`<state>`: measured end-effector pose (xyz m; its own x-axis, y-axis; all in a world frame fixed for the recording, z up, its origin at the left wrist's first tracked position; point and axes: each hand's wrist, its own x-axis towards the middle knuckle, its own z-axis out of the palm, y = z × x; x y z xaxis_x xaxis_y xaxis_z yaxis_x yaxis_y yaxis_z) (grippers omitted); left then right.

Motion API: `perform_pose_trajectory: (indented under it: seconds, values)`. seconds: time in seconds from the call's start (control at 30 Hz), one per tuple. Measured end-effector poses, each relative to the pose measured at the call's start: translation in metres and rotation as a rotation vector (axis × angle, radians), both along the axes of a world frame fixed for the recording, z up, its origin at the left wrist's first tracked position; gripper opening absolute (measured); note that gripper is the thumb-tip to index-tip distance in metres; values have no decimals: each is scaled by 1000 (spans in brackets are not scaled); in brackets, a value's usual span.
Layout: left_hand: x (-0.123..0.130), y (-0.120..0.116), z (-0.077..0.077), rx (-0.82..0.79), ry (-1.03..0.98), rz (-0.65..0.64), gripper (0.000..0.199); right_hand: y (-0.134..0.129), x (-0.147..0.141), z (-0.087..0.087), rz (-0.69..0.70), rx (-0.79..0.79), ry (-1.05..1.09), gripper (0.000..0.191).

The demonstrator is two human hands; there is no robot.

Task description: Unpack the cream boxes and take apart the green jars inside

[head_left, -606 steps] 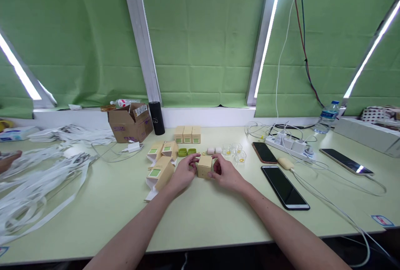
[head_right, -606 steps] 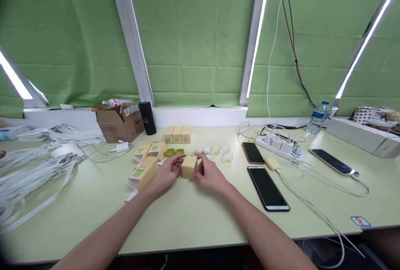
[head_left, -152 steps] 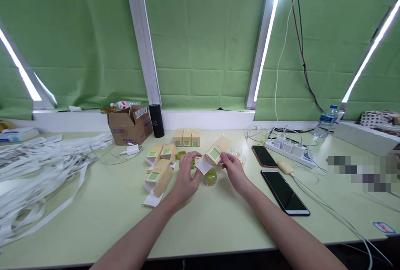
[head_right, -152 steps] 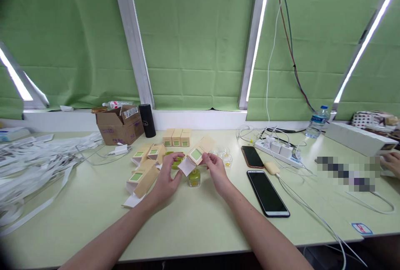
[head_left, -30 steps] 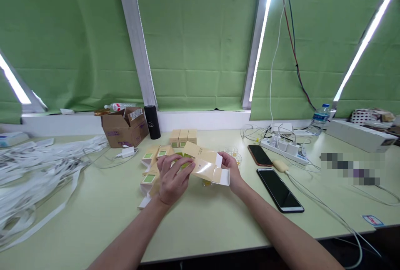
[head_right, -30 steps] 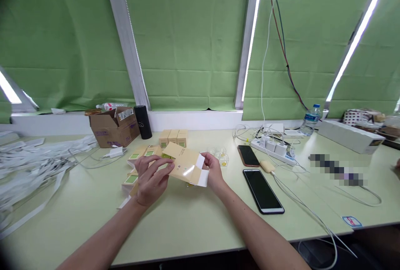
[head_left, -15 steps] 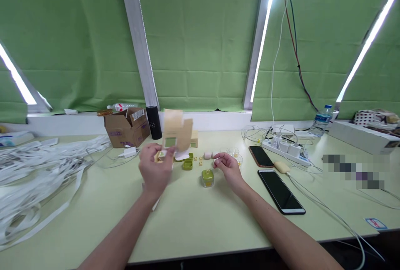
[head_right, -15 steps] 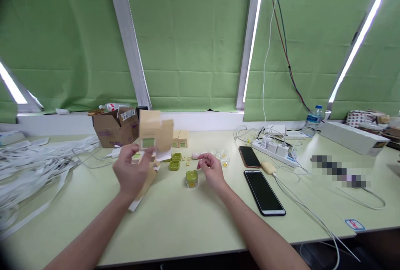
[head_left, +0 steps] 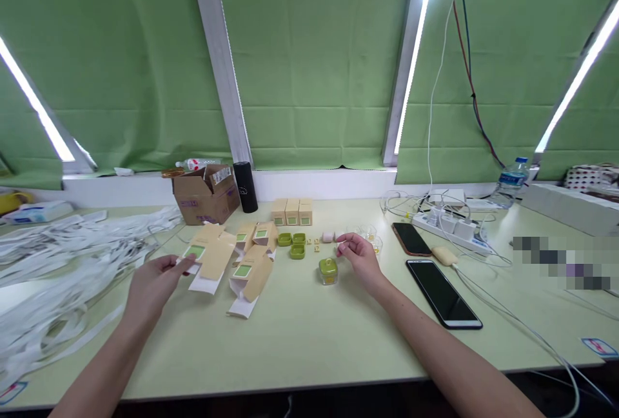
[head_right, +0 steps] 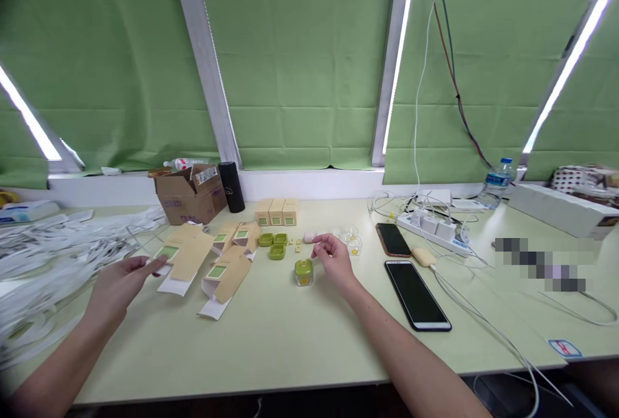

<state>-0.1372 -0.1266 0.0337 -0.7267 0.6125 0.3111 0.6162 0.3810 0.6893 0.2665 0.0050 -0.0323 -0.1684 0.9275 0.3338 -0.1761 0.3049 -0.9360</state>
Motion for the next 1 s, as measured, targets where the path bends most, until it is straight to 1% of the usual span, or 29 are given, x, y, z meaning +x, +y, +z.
perform_pose_trajectory:
  seconds: [0.07, 0.1, 0.2, 0.3, 0.4, 0.47, 0.57, 0.63, 0.77, 0.87, 1.0]
  values:
    - [-6, -4, -10, -109, -36, -69, 46, 1, 0, -1, -5, 3, -2, 31]
    - [-7, -5, -14, -138, -48, -98, 48, 1, -1, -1, -8, 3, -4, 31]
    - [0, -8, -23, -152, -89, -126, 48, 1, -1, 0, -11, -3, -13, 32]
    - [13, -12, -25, -157, -141, -146, 48, 1, 0, 0, -10, -4, -18, 31]
    - [26, -15, -23, -132, -128, -182, 50, 1, 0, -1, -6, 4, -20, 31]
    - [33, -16, -21, -145, -111, -205, 50, 0, 0, -2, -6, 8, -26, 31]
    - [38, -14, -19, -189, -53, -239, 50, 0, 0, -3, -9, 15, -38, 31]
    - [40, -13, -19, -250, 11, -252, 49, 0, 0, -2, -4, 17, -46, 31]
    - [41, -13, -21, -358, 171, -240, 50, -1, -1, -1, 0, 17, -46, 29]
    - [43, -18, -21, -353, 307, -227, 49, -1, -1, -1, -1, 19, -47, 29]
    - [44, -24, -16, -322, 378, -203, 49, 0, -2, -3, 1, 17, -52, 28]
